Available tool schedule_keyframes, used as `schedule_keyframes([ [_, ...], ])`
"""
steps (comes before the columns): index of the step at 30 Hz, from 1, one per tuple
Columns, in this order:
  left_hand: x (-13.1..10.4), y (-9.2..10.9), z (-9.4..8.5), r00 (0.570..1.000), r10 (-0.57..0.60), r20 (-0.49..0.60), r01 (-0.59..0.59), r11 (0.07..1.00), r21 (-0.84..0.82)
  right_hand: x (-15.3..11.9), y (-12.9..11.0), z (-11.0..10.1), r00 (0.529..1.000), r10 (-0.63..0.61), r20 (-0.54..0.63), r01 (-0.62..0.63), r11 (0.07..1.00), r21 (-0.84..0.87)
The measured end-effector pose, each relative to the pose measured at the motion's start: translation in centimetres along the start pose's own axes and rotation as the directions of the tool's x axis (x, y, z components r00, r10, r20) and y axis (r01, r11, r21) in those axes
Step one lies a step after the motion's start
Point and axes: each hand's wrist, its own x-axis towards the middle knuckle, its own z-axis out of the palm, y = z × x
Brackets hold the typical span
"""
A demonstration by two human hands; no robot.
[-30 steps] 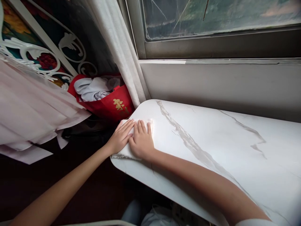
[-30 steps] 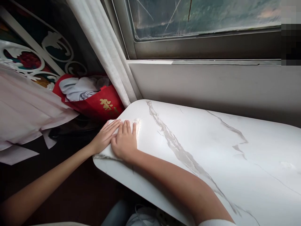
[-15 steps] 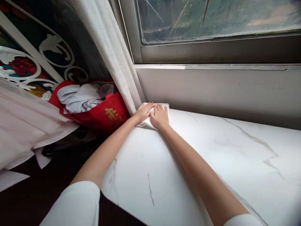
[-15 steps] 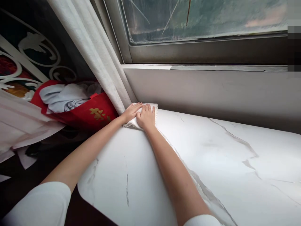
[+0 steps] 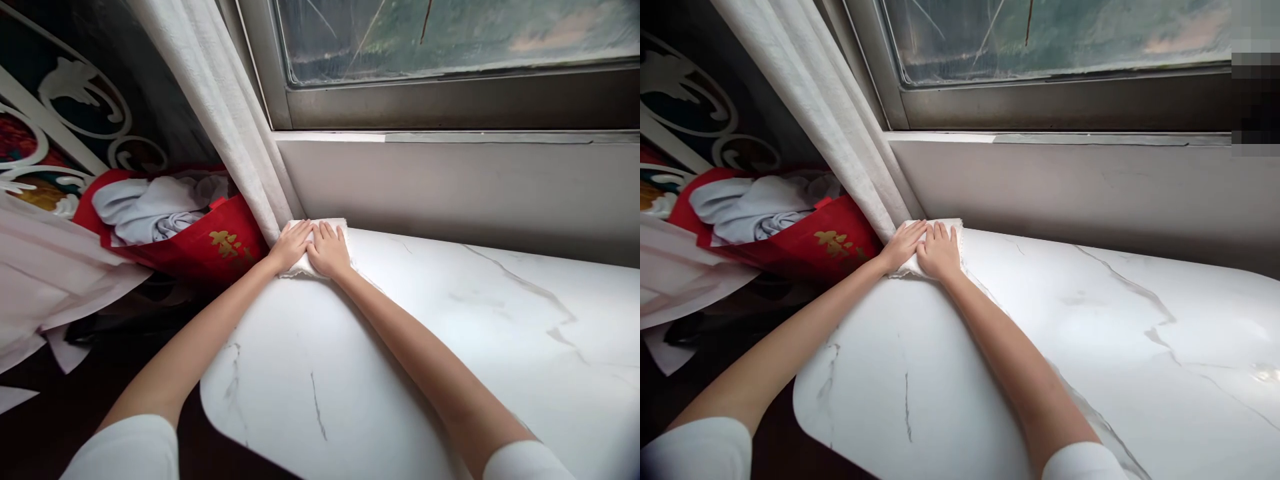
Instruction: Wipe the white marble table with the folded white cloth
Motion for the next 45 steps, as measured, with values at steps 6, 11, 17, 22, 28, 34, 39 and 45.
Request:
schedule_keyframes([
  [6, -9.0, 1.6, -0.9, 0.998, 0.052, -0.045, -0.052, 0.999, 0.003, -7.1, -4.3, -0.7, 0.997, -0.068, 0.025, 0.065, 0.995, 0.080],
  [11, -17.1, 4.9, -2.1, 0.991, 0.092, -0.097, -0.095, 0.995, -0.025, -14.4, -7.0, -2.1, 0.981, -0.169, 0.090, 0.153, 0.974, 0.166],
  [17, -22.3, 10.3, -3.2, 0.988, 0.102, -0.119, -0.104, 0.995, -0.004, -20.4, -6.3, -5.3, 0.915, -0.300, 0.271, 0.201, 0.919, 0.340],
  [22, -21.9, 12.8, -3.2, 0.989, 0.130, -0.076, -0.132, 0.991, -0.012, -21.7, -4.4, -7.3, 0.877, -0.255, 0.408, 0.080, 0.914, 0.399],
  [28, -14.4, 11.9, -1.7, 0.990, 0.129, -0.052, -0.129, 0.992, 0.000, -16.5, -1.0, -6.0, 0.966, -0.076, 0.247, 0.012, 0.969, 0.248],
  [34, -2.1, 10.7, 0.2, 0.997, 0.072, -0.018, -0.072, 0.997, 0.009, -8.3, 4.9, -4.3, 0.999, 0.049, 0.000, -0.049, 0.998, -0.040],
  [39, 4.7, 11.5, 1.3, 0.997, 0.077, -0.005, -0.077, 0.997, -0.022, -4.6, 9.4, -4.8, 0.991, 0.120, -0.055, -0.126, 0.985, -0.121],
  [45, 7.2, 13.2, 1.6, 0.998, 0.067, 0.001, -0.067, 0.994, -0.085, -4.2, 12.0, -5.4, 0.983, 0.155, -0.094, -0.168, 0.974, -0.152],
])
